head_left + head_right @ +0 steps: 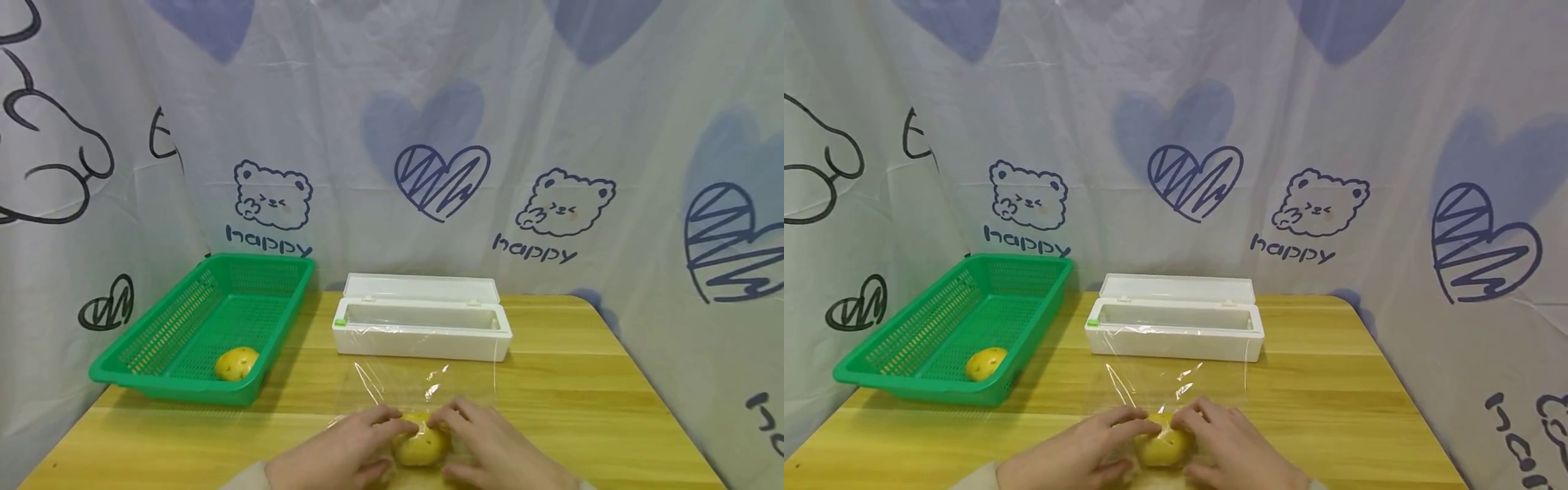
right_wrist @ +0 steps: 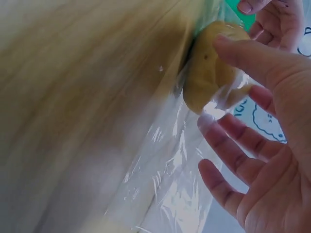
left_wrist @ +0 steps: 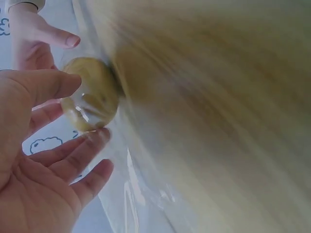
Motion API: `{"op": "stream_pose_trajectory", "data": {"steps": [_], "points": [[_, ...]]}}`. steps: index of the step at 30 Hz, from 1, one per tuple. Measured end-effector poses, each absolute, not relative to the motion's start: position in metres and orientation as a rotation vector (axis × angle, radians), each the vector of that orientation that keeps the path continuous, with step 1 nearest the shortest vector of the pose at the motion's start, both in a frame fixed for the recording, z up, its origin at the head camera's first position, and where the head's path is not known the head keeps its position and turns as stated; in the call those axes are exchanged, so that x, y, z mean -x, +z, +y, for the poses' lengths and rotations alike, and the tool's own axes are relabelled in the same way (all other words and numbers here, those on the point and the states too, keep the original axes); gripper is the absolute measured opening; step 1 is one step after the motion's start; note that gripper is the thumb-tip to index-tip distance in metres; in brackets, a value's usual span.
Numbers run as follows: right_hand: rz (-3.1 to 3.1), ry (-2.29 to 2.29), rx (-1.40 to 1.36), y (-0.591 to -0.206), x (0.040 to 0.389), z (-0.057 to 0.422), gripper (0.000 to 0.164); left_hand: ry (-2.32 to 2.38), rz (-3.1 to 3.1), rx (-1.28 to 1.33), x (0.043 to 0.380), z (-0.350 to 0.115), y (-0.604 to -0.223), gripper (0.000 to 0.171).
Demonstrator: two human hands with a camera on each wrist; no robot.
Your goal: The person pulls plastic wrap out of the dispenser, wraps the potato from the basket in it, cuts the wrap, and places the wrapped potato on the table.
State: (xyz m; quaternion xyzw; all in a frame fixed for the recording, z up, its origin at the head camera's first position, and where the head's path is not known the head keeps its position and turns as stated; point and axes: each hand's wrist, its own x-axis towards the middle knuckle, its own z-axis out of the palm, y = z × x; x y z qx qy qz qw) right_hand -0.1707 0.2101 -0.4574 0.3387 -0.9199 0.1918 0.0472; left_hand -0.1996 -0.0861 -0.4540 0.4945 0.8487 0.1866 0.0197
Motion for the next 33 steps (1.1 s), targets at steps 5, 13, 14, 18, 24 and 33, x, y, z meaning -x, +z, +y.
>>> {"op": "stream_pose_trajectory", "data": {"steps": [5,13,14,18,24,33], "points": [[-2.724,0.416,-0.988,-0.462,0.176,0.202,0.051,0.654,2.576,-1.463,0.201,-0.084,-0.457,0.054],[-2.732,0.353,-0.993,-0.461,0.175,0.203,0.047,0.717,2.537,-1.464,0.201,-0.083,-0.459,0.05],[-2.742,0.36,-0.996,-0.461,0.175,0.204,0.047,0.733,2.521,-1.461,0.2,-0.083,-0.459,0.049],[-2.743,0.369,-1.023,-0.459,0.172,0.209,0.048,0.777,2.465,-1.449,0.199,-0.081,-0.458,0.048],[-2.665,0.336,-1.062,-0.462,0.171,0.21,0.049,0.77,2.471,-1.466,0.197,-0.08,-0.459,0.047],[-2.826,0.454,-0.993,-0.458,0.173,0.213,0.043,0.779,2.485,-1.409,0.2,-0.081,-0.458,0.05]]}}
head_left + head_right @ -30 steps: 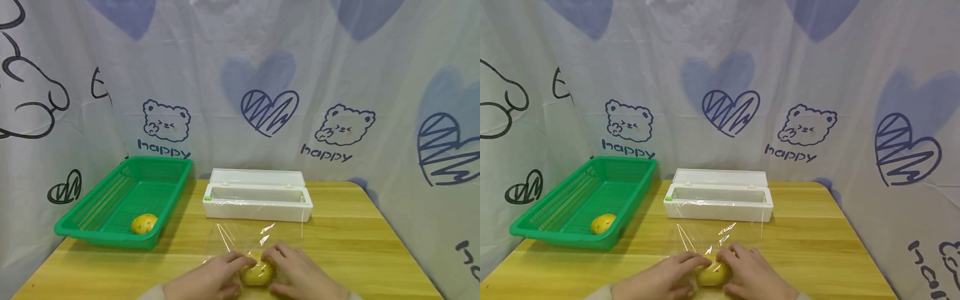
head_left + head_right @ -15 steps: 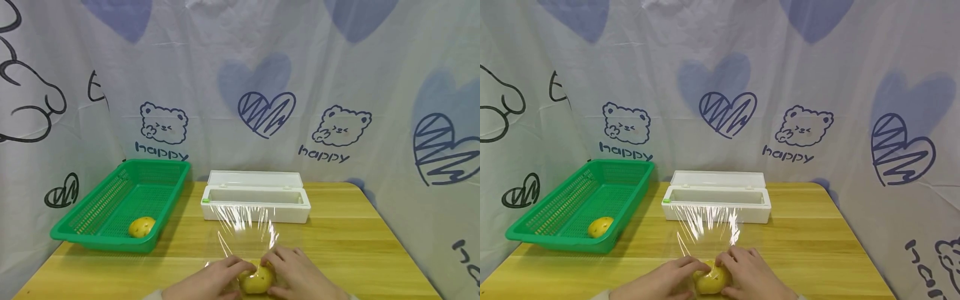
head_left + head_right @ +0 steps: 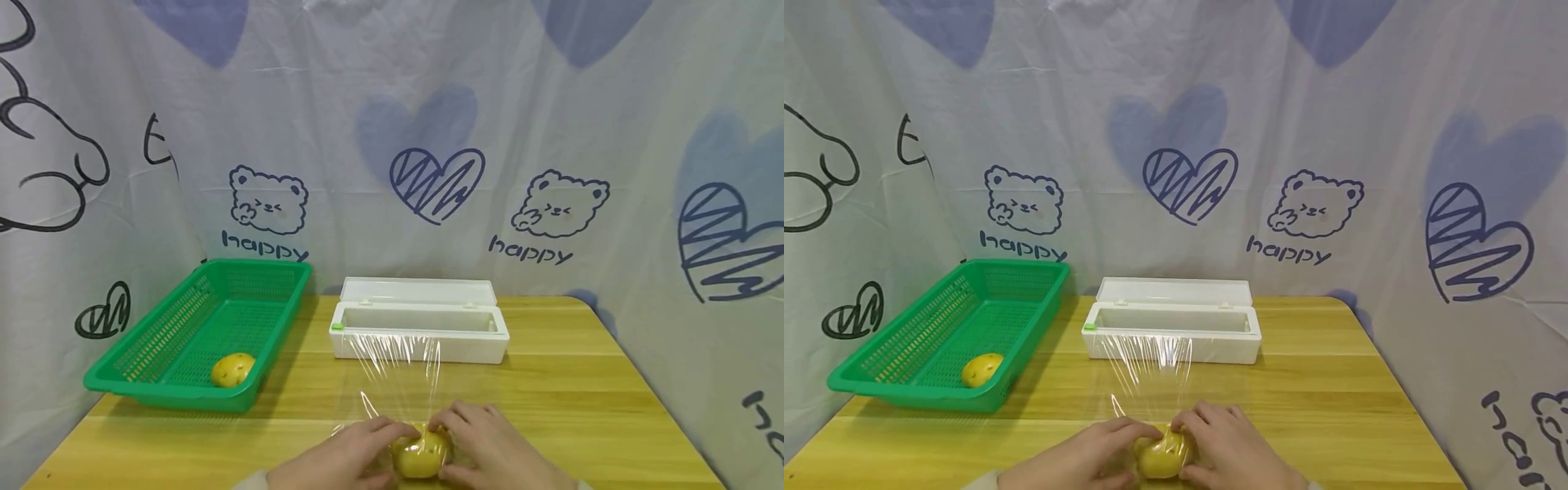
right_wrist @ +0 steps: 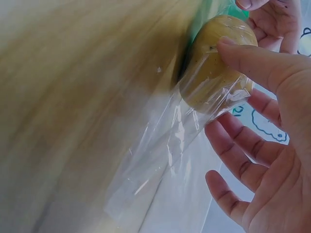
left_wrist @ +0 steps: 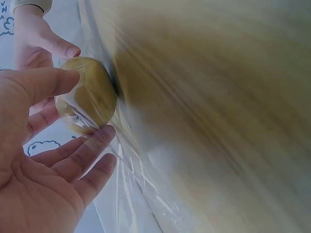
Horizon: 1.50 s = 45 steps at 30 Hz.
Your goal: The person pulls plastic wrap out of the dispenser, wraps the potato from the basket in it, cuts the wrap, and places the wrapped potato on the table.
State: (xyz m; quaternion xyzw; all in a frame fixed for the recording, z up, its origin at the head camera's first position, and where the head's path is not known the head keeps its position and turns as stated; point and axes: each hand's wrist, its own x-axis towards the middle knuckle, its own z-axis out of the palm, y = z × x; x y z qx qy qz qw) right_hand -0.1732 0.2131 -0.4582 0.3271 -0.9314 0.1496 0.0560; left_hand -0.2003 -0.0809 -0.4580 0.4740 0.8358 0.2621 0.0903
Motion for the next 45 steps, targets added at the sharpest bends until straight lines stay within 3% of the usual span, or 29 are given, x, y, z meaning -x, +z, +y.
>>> {"op": "stream_pose_trajectory", "data": {"steps": [9,20,32,45], "points": [[-2.836,0.547,-0.945,-0.453,0.177,0.214,0.045,0.779,2.481,-1.23,0.207,-0.077,-0.455,0.047],[-2.847,0.655,-1.033,-0.449,0.196,0.217,0.049,0.726,2.749,-1.415,0.211,-0.072,-0.457,0.054],[-2.957,0.75,-1.034,-0.443,0.207,0.217,0.051,0.614,2.956,-1.373,0.212,-0.066,-0.46,0.068],[-3.008,0.804,-1.018,-0.435,0.211,0.217,0.06,0.765,2.868,-1.373,0.223,-0.064,-0.463,0.051]]}}
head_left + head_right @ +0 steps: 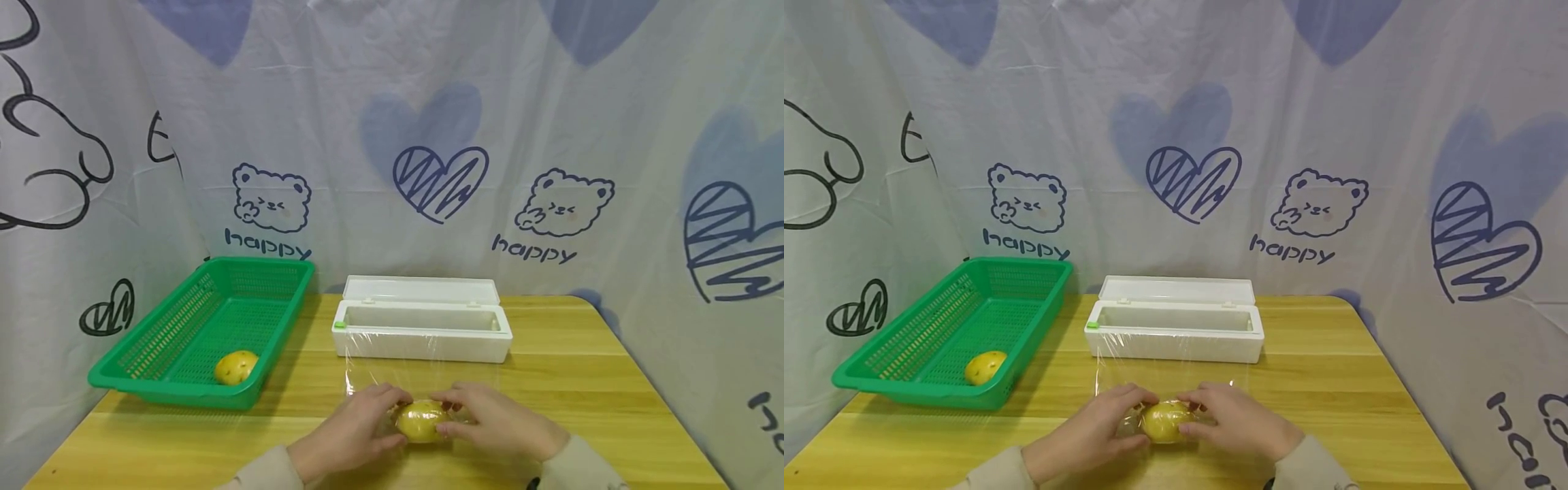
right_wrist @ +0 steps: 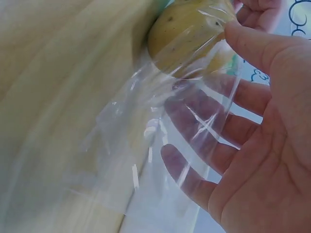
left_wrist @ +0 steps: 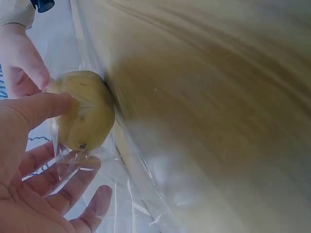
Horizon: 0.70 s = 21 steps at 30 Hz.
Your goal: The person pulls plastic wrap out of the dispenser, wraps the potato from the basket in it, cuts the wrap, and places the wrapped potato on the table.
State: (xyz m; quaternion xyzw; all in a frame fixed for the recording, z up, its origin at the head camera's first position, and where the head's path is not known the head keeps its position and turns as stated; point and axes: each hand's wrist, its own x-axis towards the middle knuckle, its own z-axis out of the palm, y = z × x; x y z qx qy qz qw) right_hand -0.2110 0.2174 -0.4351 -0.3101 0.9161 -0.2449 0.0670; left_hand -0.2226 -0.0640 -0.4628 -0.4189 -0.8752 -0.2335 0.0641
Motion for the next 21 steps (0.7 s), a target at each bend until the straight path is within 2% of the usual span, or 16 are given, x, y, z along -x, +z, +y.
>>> {"op": "stream_pose_trajectory", "data": {"steps": [4,12,21], "points": [[2.846,-0.702,0.919,-0.431,0.208,0.219,0.062,-0.766,-2.664,1.269,0.227,-0.065,-0.462,0.048],[3.019,-0.691,1.129,-0.428,0.2,0.214,0.036,-0.815,-2.708,1.286,0.235,-0.065,-0.461,0.045],[3.036,-0.651,1.087,-0.44,0.196,0.21,0.035,-0.909,-2.767,1.281,0.242,-0.066,-0.458,0.044]]}}
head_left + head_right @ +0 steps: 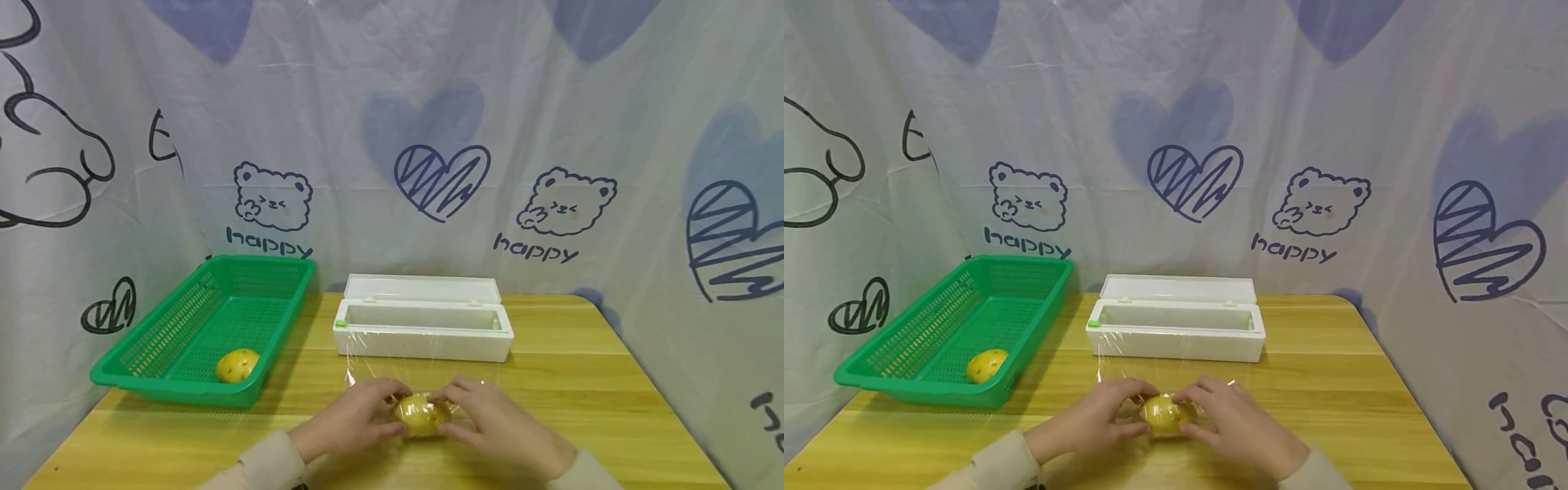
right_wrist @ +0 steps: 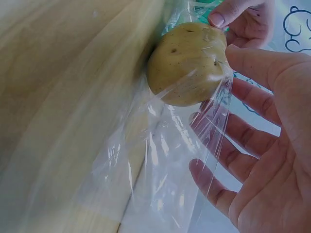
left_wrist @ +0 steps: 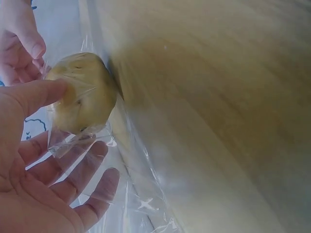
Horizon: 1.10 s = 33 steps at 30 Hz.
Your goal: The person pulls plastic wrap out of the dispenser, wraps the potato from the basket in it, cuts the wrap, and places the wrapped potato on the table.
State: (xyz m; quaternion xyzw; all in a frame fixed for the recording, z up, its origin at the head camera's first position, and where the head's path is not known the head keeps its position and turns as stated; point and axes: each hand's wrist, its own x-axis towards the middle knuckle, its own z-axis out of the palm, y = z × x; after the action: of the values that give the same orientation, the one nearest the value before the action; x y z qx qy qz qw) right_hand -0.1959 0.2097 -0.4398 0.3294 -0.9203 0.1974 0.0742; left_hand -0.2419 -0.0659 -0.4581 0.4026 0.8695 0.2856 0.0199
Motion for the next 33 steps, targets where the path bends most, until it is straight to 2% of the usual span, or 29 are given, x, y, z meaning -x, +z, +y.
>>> {"op": "stream_pose_trajectory", "data": {"steps": [12,23,33], "points": [[-2.82,0.714,-0.983,-0.439,0.207,0.209,0.04,1.001,2.617,-1.136,0.252,-0.065,-0.458,0.046],[-2.881,0.821,-0.911,-0.444,0.219,0.21,0.052,1.058,2.578,-1.1,0.262,-0.065,-0.462,0.033],[-2.842,0.804,-0.98,-0.446,0.232,0.209,0.034,1.064,2.577,-1.006,0.269,-0.063,-0.462,0.031]]}}
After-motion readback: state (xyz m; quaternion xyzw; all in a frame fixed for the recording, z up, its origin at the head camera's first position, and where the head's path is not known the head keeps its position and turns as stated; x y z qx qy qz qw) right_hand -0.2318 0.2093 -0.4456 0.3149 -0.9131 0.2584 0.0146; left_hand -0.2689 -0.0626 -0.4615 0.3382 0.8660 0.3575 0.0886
